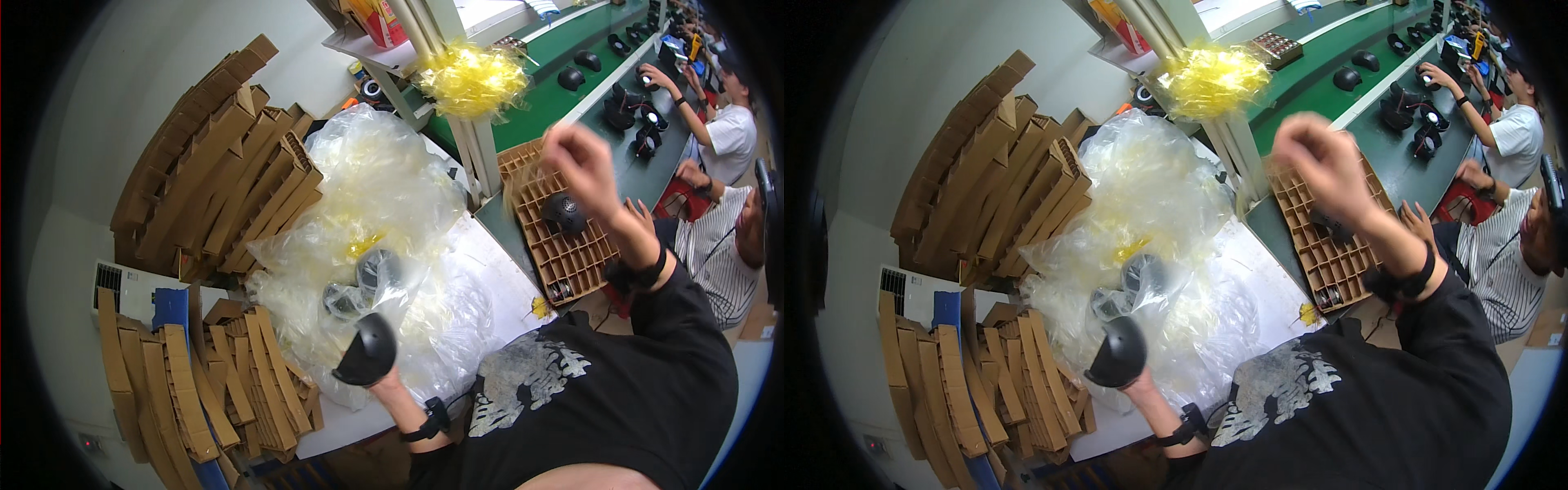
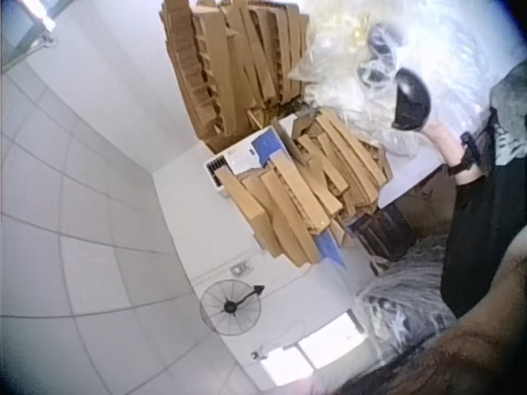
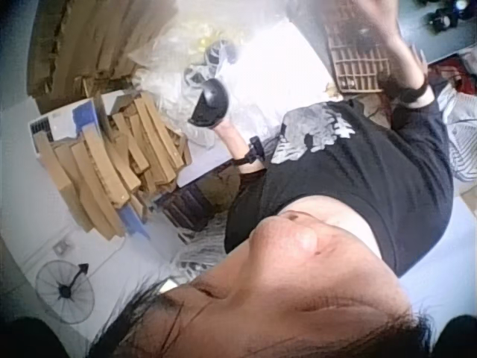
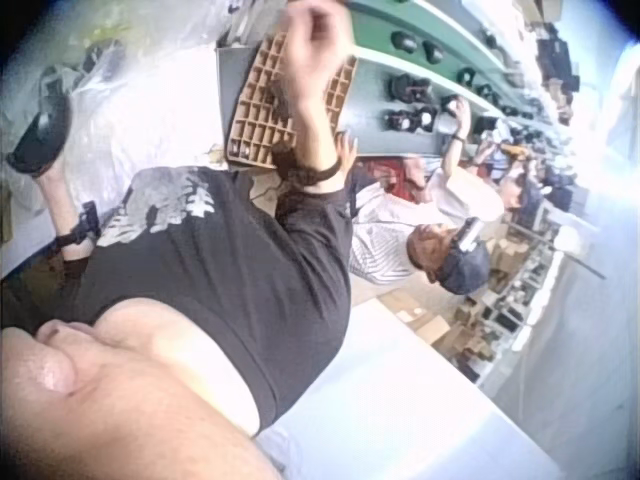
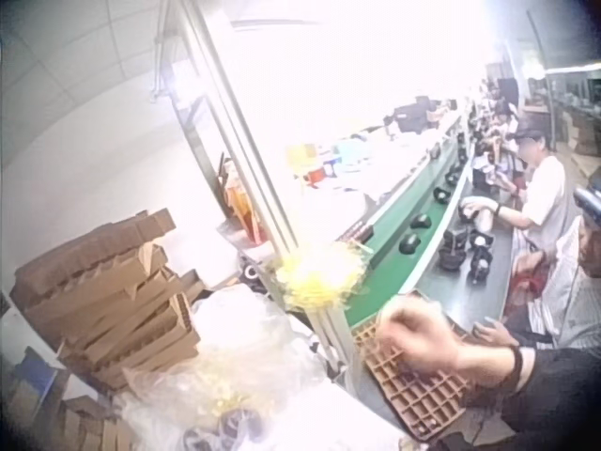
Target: The recorder is assembling small black plastic components by snapping pieces together and checking the fit.
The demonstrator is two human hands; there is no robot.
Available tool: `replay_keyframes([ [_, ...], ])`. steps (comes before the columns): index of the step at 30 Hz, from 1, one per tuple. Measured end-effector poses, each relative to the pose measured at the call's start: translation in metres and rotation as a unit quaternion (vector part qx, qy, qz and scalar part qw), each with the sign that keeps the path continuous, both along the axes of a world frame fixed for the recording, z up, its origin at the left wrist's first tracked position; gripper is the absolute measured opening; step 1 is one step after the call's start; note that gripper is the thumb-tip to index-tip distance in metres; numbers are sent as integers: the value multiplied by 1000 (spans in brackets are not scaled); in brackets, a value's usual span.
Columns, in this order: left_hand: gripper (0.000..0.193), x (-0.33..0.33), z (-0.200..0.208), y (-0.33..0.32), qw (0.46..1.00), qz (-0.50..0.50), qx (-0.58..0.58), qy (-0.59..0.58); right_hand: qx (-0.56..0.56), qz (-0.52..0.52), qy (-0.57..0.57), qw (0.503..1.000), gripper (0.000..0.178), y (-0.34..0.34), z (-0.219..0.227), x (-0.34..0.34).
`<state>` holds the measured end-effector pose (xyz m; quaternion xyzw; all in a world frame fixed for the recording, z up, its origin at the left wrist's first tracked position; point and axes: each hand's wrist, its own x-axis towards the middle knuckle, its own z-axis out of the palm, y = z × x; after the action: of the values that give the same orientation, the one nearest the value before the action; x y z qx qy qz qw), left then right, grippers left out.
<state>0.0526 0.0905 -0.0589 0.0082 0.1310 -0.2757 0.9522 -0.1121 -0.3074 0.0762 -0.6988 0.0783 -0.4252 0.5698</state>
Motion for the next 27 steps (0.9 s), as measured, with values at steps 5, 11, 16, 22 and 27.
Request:
replay_keyframes([
  [5, 51, -7, 6, -16, 963, -57, -17, -262, -107, -134, -83, 982, 18, -57, 29, 49],
  [11, 41, -36, 19, -73, 987, -138, -9, -80, -265, -303, 38, 915, 45, -72, 26, 92],
  [16, 39, -38, -7, -90, 992, -105, 60, -22, -434, -361, -132, 815, 61, -28, 17, 69],
  [22, 40, -51, -8, -122, 977, -177, 113, -34, -387, 238, 162, 876, 99, 103, -66, 16],
  [27, 40, -60, -18, -132, 949, -208, 228, -68, -290, 201, 246, 903, 90, 83, -117, 16],
])
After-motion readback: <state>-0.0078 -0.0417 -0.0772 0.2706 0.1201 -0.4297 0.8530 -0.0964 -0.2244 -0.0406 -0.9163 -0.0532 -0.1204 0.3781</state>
